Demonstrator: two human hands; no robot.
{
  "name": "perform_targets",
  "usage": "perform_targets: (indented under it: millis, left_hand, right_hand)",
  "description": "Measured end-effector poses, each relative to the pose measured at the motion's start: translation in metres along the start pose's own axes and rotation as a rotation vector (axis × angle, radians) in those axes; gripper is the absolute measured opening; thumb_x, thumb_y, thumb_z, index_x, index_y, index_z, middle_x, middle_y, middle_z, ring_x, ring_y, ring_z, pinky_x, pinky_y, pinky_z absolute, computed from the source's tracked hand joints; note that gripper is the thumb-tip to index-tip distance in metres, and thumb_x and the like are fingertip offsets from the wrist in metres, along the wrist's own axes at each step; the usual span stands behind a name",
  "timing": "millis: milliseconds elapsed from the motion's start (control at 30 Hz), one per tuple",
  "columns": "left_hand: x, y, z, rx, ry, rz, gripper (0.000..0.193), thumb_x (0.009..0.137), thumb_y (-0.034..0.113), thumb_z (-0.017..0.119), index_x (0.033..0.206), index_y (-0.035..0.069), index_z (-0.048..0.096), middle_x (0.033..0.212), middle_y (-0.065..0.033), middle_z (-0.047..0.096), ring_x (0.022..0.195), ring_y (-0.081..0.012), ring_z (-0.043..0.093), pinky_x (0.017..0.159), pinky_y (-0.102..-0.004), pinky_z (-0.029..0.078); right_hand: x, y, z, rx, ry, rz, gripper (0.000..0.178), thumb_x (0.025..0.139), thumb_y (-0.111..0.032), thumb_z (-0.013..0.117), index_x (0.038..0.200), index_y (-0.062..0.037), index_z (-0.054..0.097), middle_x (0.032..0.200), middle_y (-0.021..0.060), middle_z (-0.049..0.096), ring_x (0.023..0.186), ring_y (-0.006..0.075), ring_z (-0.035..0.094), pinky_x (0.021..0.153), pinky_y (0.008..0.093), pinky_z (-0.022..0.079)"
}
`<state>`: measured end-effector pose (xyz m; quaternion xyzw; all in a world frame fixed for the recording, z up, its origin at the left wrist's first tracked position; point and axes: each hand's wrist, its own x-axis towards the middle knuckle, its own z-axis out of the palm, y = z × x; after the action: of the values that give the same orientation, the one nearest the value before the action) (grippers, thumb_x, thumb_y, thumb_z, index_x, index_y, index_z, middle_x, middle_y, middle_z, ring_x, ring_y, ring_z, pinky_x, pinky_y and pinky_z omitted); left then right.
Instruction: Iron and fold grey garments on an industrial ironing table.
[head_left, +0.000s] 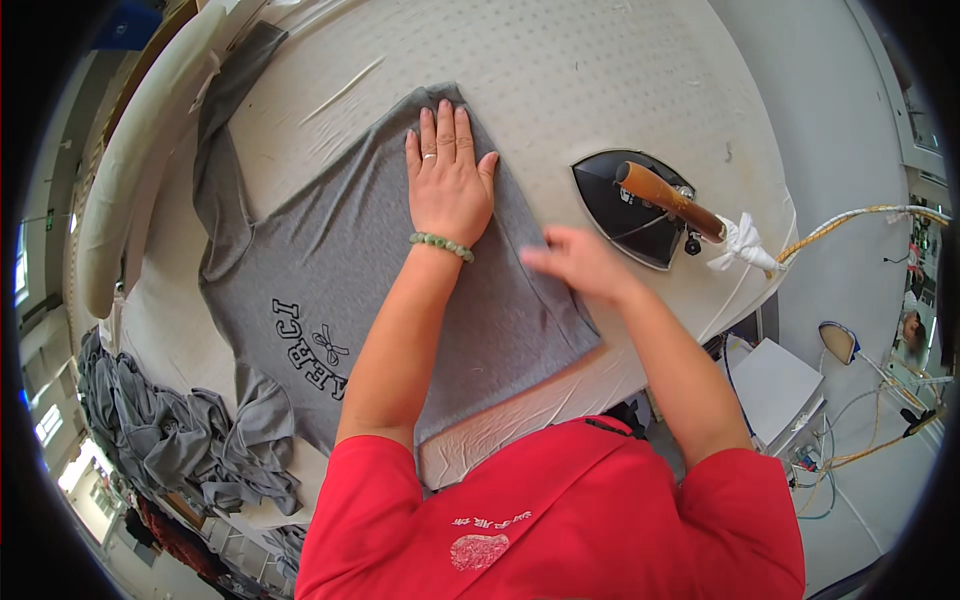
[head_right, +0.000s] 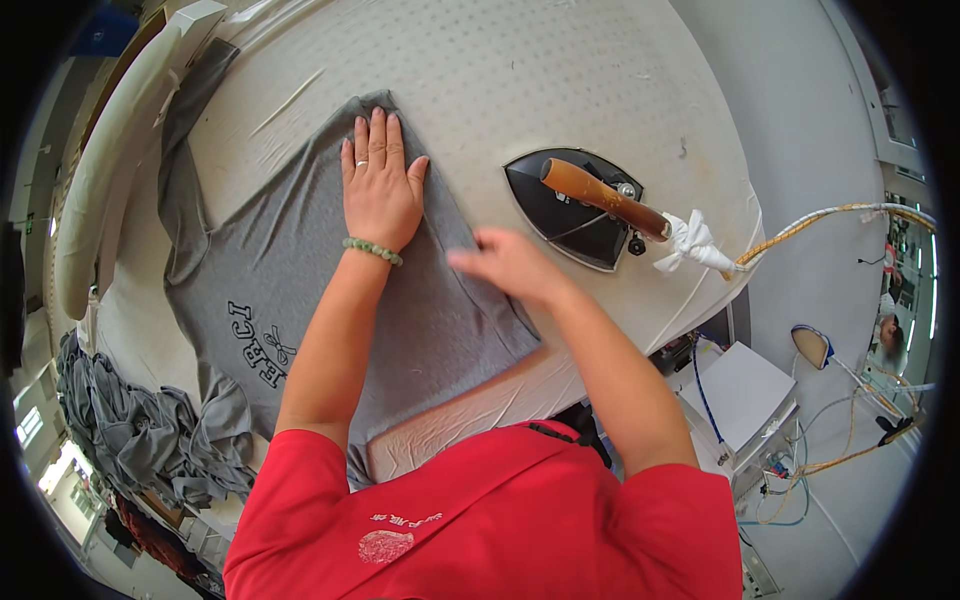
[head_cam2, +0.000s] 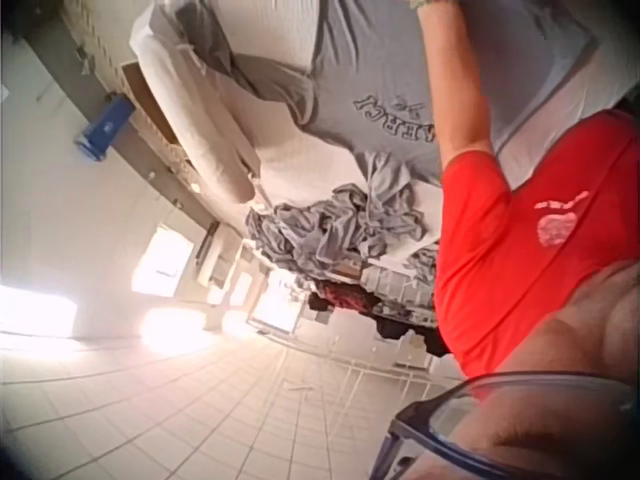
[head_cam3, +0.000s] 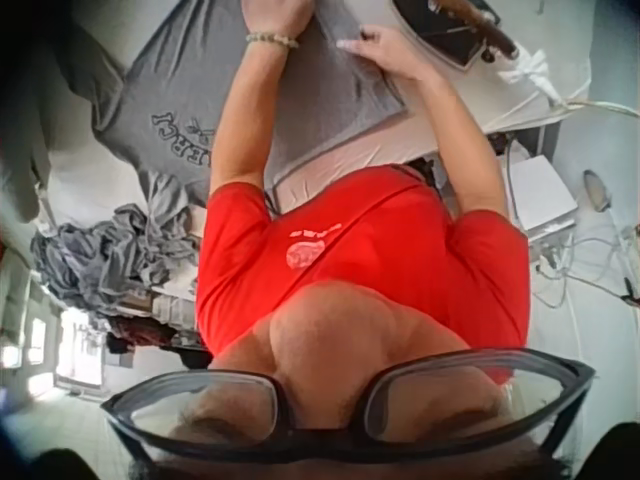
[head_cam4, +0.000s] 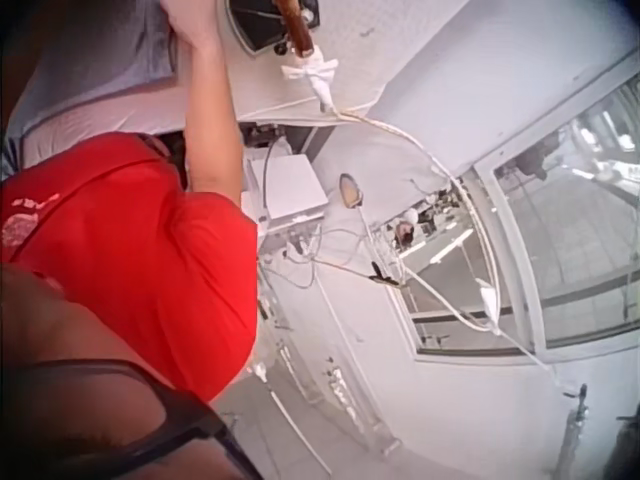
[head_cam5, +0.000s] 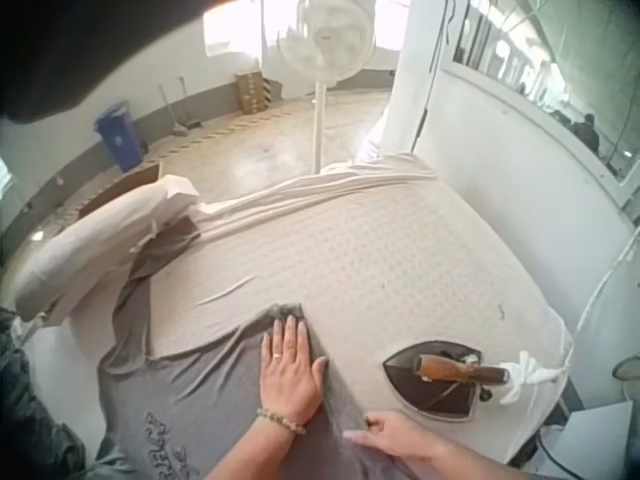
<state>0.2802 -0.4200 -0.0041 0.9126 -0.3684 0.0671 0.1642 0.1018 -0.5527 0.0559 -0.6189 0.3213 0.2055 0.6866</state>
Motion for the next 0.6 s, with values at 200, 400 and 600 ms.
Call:
perform_targets:
  millis: [200,400,600]
  left_hand:
    - [0.008,0.01,0.008,0.039,-0.051,-0.073,0.07,0.109,0.042,0.051,0.162,-0.004,0.042,0.172,-0.0198,0.036,0.162,-0.0389,0.027,0.133,-0.0545,0.017]
    - [-0.062,0.066,-0.041,-0.055,-0.249,0.066,0.076,0.101,0.037,0.064,0.157,-0.011,0.044,0.17,-0.0284,0.036,0.16,-0.0459,0.028,0.131,-0.0562,0.022]
    - [-0.176,0.145,-0.043,-0.216,-0.297,0.099,0.073,0.103,0.036,0.058,0.159,-0.008,0.043,0.173,-0.0261,0.032,0.163,-0.0421,0.025,0.132,-0.0599,0.017]
  right_hand:
    - [-0.094,0.089,-0.028,-0.165,0.01,0.187,0.028,0.095,-0.021,0.083,0.086,-0.0045,0.063,0.072,-0.0083,0.051,0.068,0.0025,0.044,0.057,0.0275,0.036]
    - [-0.09,0.097,-0.024,-0.122,0.092,0.002,0.024,0.096,-0.02,0.082,0.092,-0.0018,0.067,0.069,-0.006,0.054,0.067,0.0041,0.048,0.058,0.028,0.04]
    - [-0.115,0.072,0.008,-0.606,0.457,-0.193,0.022,0.098,-0.015,0.072,0.114,-0.0016,0.071,0.096,0.0108,0.075,0.083,0.0229,0.072,0.077,0.0376,0.057]
